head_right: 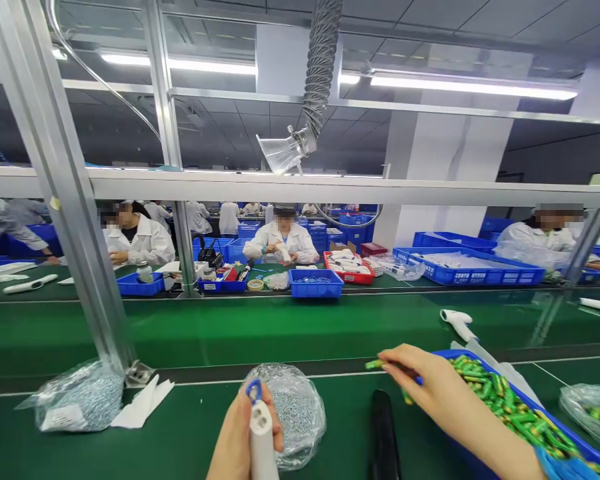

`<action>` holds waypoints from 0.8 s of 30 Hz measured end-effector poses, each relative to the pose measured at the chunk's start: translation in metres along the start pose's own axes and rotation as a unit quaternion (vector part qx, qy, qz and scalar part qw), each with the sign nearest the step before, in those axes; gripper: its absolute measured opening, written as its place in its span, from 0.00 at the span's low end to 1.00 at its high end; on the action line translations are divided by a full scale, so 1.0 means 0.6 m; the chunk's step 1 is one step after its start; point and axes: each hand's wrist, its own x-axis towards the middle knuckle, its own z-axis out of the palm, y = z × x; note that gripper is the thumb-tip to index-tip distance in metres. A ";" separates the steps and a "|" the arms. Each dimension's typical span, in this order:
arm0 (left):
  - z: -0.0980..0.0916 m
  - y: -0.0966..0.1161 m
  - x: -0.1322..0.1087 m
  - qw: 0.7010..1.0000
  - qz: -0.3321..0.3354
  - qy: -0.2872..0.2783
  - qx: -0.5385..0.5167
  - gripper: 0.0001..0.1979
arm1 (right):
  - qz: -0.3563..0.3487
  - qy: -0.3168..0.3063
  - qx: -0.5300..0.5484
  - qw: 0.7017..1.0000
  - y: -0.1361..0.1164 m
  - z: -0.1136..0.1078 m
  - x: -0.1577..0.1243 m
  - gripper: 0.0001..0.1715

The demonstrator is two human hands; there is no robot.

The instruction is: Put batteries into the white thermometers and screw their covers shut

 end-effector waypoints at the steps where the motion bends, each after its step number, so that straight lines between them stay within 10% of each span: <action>1: -0.003 -0.006 0.000 1.000 -0.005 -0.029 0.007 0.28 | -0.031 -0.042 0.053 0.997 -0.028 0.002 0.005 0.09; 9: -0.013 -0.037 0.014 0.987 -0.079 -0.106 0.087 0.36 | -0.149 -0.236 0.208 0.937 -0.177 0.029 0.026 0.12; 24: 0.000 -0.034 0.020 0.988 -0.138 -0.042 0.061 0.40 | -0.123 -0.227 0.180 0.949 -0.205 0.044 0.056 0.13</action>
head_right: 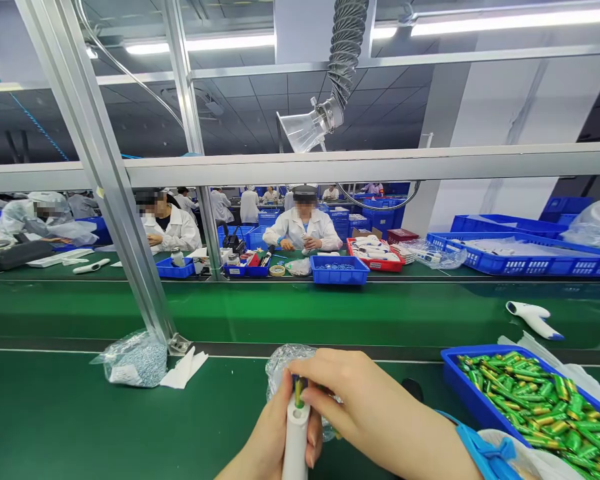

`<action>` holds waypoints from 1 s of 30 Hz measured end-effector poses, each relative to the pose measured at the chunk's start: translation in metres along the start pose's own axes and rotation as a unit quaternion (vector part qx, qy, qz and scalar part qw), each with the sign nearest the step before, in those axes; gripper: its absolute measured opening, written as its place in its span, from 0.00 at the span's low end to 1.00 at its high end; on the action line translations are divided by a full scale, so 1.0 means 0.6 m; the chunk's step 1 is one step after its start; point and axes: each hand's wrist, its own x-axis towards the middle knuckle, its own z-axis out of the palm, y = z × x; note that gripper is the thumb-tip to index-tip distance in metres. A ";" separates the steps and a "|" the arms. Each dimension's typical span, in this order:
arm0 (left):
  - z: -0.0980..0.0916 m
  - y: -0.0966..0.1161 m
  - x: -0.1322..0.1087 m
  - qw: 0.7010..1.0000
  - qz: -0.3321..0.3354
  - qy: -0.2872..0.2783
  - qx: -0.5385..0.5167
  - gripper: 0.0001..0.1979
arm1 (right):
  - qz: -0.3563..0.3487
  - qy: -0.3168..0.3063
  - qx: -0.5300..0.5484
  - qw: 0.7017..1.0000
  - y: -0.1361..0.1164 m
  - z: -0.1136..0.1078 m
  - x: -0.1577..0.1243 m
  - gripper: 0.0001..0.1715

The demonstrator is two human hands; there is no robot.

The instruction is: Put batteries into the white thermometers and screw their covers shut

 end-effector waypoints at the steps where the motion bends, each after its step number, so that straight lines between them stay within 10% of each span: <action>1: 0.001 0.000 0.000 1.000 -0.003 0.015 -0.012 0.39 | -0.003 0.034 0.016 0.999 0.003 0.006 0.001 0.13; 7: 0.001 0.004 -0.003 0.997 -0.024 0.046 -0.065 0.39 | -0.081 0.270 0.070 0.957 0.008 0.038 0.004 0.04; 14: -0.003 0.029 -0.017 0.991 0.034 0.029 -0.123 0.36 | -0.120 0.119 0.073 0.983 0.007 0.044 -0.017 0.08; 23: 0.008 0.030 -0.039 0.993 0.087 0.033 -0.070 0.32 | -0.052 0.305 0.171 0.936 0.002 0.054 -0.017 0.07; 30: 0.008 0.038 -0.046 0.993 0.088 0.059 -0.052 0.33 | -0.071 0.207 0.111 0.969 -0.005 0.036 -0.013 0.09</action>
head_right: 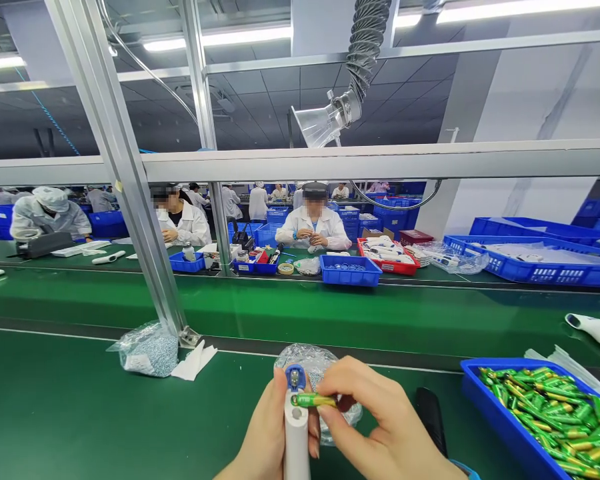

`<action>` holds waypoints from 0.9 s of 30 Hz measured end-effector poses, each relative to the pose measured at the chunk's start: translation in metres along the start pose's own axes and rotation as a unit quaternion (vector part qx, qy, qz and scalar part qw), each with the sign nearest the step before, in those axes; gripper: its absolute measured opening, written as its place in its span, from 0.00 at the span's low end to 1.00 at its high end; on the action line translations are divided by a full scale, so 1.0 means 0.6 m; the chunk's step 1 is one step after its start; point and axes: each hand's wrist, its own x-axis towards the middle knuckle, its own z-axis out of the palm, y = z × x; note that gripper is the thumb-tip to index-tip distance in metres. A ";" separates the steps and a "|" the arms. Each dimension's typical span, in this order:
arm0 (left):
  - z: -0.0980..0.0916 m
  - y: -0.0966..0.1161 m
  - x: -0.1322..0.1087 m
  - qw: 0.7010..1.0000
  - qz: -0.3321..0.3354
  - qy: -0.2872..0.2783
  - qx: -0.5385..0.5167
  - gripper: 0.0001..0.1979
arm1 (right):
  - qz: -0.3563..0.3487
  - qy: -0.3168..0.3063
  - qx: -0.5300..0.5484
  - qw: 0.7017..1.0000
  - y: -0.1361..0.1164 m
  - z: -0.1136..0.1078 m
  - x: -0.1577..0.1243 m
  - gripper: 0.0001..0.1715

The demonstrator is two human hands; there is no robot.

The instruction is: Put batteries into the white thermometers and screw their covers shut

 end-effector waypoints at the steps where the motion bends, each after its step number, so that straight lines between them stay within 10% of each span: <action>1: 0.000 0.000 0.000 1.000 0.000 0.006 -0.002 0.33 | 0.000 -0.027 -0.011 1.000 -0.002 -0.003 0.000 0.11; 10: -0.002 -0.017 0.005 1.000 0.021 -0.009 0.013 0.31 | 0.077 0.025 0.002 0.997 0.010 0.018 -0.025 0.11; 20: -0.010 -0.026 0.016 1.000 0.019 -0.012 0.006 0.30 | 0.104 -0.070 0.020 0.992 0.012 0.023 -0.018 0.05; 27: -0.008 -0.023 0.022 0.999 0.021 0.029 -0.030 0.35 | 0.123 0.001 0.029 0.992 0.020 0.036 -0.035 0.07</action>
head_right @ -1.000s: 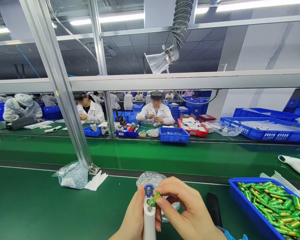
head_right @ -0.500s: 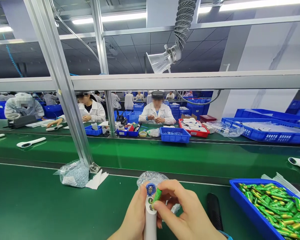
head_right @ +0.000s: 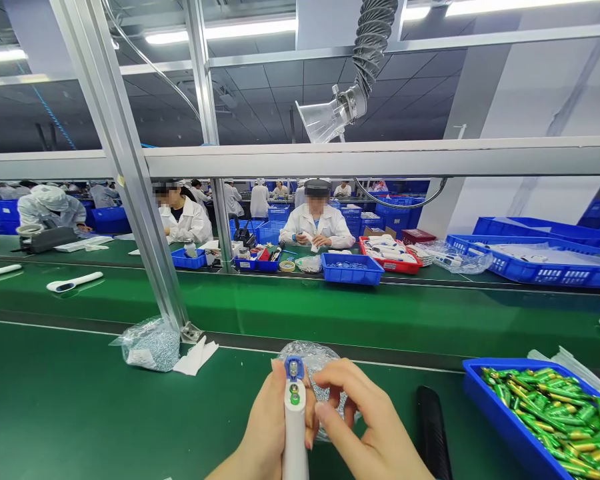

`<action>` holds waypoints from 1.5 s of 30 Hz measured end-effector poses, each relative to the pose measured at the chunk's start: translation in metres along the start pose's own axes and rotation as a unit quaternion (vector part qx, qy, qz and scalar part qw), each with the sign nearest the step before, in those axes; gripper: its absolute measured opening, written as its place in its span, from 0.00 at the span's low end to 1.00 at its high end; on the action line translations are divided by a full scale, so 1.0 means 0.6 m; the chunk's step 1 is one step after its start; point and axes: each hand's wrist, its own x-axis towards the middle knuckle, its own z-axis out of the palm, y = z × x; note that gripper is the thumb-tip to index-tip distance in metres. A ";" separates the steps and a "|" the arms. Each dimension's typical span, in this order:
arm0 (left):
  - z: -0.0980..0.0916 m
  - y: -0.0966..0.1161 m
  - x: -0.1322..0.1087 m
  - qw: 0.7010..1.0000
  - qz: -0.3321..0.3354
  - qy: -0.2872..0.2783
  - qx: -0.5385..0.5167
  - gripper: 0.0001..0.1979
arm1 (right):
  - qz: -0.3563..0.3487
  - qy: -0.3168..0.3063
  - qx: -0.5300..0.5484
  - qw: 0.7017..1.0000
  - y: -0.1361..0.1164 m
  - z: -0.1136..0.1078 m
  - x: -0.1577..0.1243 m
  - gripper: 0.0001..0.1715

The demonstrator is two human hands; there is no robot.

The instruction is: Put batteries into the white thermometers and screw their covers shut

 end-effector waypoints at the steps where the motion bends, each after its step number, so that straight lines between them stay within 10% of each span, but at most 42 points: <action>1: 0.001 0.000 0.001 1.000 -0.007 0.006 -0.013 0.35 | 0.007 -0.003 0.007 1.000 0.004 0.004 -0.003 0.07; 18: 0.007 0.009 0.008 0.996 -0.074 0.016 0.052 0.38 | 0.150 0.008 0.243 0.958 0.020 0.053 -0.012 0.14; 23: 0.010 -0.003 0.007 0.994 -0.061 0.017 0.085 0.36 | 0.280 0.108 0.369 0.880 0.006 0.081 -0.006 0.19; 31: -0.024 -0.030 0.028 0.987 -0.017 0.023 0.160 0.35 | 0.404 0.058 0.553 0.727 0.025 0.076 -0.014 0.30; 35: -0.026 -0.040 0.030 0.981 -0.020 0.032 0.192 0.37 | 0.384 -0.008 0.569 0.727 0.046 0.070 -0.025 0.32; 45: -0.056 -0.085 0.034 0.972 -0.015 -0.019 0.235 0.39 | 0.376 0.112 0.528 0.753 0.076 0.107 -0.069 0.34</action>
